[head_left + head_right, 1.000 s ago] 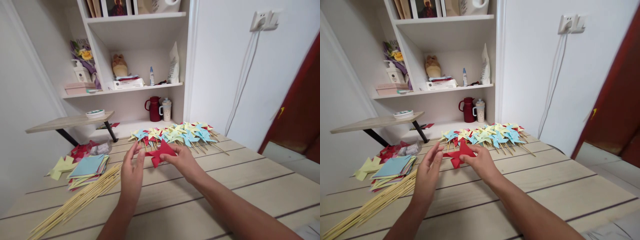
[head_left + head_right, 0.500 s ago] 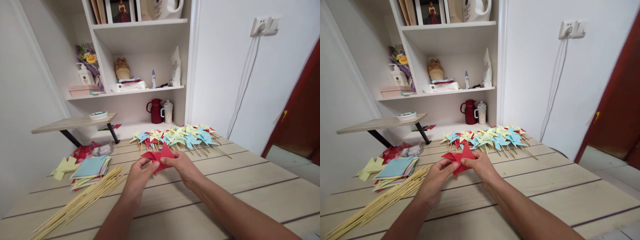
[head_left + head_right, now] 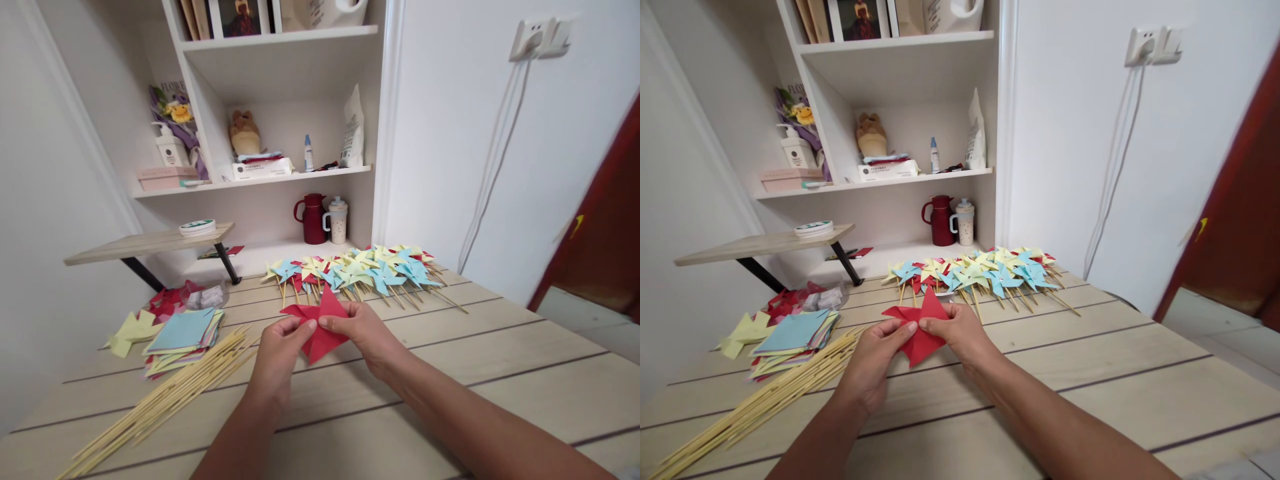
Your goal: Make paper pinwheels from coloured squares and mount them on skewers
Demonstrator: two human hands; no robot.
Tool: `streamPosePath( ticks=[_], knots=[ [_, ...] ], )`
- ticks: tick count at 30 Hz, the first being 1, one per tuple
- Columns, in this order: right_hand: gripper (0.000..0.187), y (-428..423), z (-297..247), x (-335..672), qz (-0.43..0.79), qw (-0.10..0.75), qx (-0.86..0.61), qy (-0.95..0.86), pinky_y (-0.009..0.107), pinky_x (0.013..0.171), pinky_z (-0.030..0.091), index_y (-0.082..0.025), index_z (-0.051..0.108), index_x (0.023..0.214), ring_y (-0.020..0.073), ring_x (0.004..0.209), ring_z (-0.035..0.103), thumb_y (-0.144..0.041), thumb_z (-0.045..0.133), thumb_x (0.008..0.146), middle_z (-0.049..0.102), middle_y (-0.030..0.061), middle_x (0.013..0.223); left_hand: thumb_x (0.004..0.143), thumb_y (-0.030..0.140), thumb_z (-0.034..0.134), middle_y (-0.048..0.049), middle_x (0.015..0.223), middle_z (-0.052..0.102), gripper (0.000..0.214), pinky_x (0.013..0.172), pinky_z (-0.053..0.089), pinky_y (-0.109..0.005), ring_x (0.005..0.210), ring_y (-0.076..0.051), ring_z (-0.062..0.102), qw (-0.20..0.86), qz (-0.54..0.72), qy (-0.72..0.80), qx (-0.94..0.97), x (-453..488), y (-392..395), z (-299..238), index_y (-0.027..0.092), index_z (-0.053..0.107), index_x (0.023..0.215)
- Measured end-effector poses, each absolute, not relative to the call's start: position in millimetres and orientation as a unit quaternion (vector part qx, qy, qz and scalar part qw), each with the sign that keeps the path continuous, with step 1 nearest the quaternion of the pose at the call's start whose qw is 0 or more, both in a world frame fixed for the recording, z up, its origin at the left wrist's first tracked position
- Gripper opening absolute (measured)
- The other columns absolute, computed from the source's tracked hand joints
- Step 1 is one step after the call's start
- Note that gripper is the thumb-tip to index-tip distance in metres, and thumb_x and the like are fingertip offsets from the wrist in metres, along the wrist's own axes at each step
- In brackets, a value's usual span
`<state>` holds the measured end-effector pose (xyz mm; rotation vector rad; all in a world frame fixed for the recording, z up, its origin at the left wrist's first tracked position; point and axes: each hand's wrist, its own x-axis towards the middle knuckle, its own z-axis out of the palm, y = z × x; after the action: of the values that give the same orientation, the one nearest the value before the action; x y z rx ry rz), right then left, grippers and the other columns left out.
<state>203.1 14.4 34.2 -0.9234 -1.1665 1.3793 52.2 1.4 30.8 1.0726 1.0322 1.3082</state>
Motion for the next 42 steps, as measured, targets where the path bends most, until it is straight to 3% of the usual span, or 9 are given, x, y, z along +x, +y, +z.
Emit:
streamPosePath(
  ticks=[5,10,15,22,26,32,42],
  knots=[
    [0.027,18.0,27.2,204.4,0.535,0.541,-0.372,-0.532,0.029,0.067,0.047,-0.016,0.068,0.084,0.0160,0.070,0.062,-0.040,0.075,0.074,0.072,0.0039,0.080,0.060,0.031,0.087,-0.0048,0.074,0.074,0.025,0.063,0.047,-0.023,0.064,-0.013,0.063,0.571,0.561,0.443,0.403,49.9,1.9,29.4,0.014,0.074,0.073],
    [0.037,19.6,25.3,214.4,0.378,0.594,-0.369,-0.607,0.039,0.083,0.053,-0.023,0.058,0.119,0.0229,0.098,0.064,-0.040,0.064,0.086,0.066,0.0097,0.115,0.061,0.026,0.087,-0.0084,0.082,0.076,0.028,0.066,0.052,-0.024,0.069,-0.015,0.068,0.609,0.570,0.432,0.343,41.0,3.9,33.3,0.013,0.074,0.081],
    [0.029,12.3,26.7,217.7,0.095,0.567,-0.360,-0.735,0.047,0.102,0.044,-0.030,0.062,0.117,0.0249,0.117,0.054,-0.023,0.061,0.088,0.054,0.0075,0.122,0.065,0.019,0.085,-0.0084,0.083,0.076,0.025,0.064,0.054,-0.024,0.066,-0.014,0.068,0.628,0.593,0.413,0.287,31.1,9.4,33.5,0.013,0.072,0.085],
    [0.038,9.4,15.7,207.7,-0.066,0.470,-0.354,-0.806,0.056,0.107,0.038,-0.031,0.063,0.118,0.0332,0.133,0.040,-0.014,0.062,0.084,0.038,0.0081,0.145,0.071,0.012,0.080,-0.0058,0.078,0.075,0.016,0.058,0.054,-0.023,0.061,-0.013,0.068,0.660,0.599,0.388,0.237,28.0,12.0,33.3,0.014,0.069,0.082],
    [0.030,10.4,16.5,207.7,-0.086,0.457,-0.349,-0.813,0.057,0.105,0.039,-0.032,0.066,0.114,0.0341,0.133,0.041,-0.021,0.067,0.086,0.037,0.0077,0.149,0.071,0.013,0.080,-0.0064,0.081,0.075,0.018,0.058,0.054,-0.023,0.063,-0.014,0.068,0.668,0.596,0.375,0.241,28.0,11.9,32.8,0.013,0.069,0.085],
    [0.010,9.1,19.8,206.6,-0.075,0.496,-0.308,-0.808,0.055,0.104,0.039,-0.031,0.074,0.091,0.0325,0.130,0.044,-0.025,0.068,0.088,0.042,0.0053,0.144,0.067,0.018,0.084,-0.0066,0.083,0.075,0.024,0.063,0.054,-0.024,0.066,-0.013,0.068,0.674,0.574,0.369,0.284,31.9,8.4,29.8,0.013,0.071,0.087],
    [0.013,9.2,24.9,205.0,0.097,0.554,-0.344,-0.752,0.049,0.099,0.043,-0.025,0.073,0.075,0.0299,0.119,0.054,-0.030,0.069,0.087,0.058,0.0076,0.127,0.058,0.021,0.089,-0.0047,0.076,0.072,0.029,0.059,0.050,-0.021,0.065,-0.012,0.063,0.662,0.573,0.371,0.309,40.0,3.4,29.1,0.012,0.071,0.079]
  ],
)
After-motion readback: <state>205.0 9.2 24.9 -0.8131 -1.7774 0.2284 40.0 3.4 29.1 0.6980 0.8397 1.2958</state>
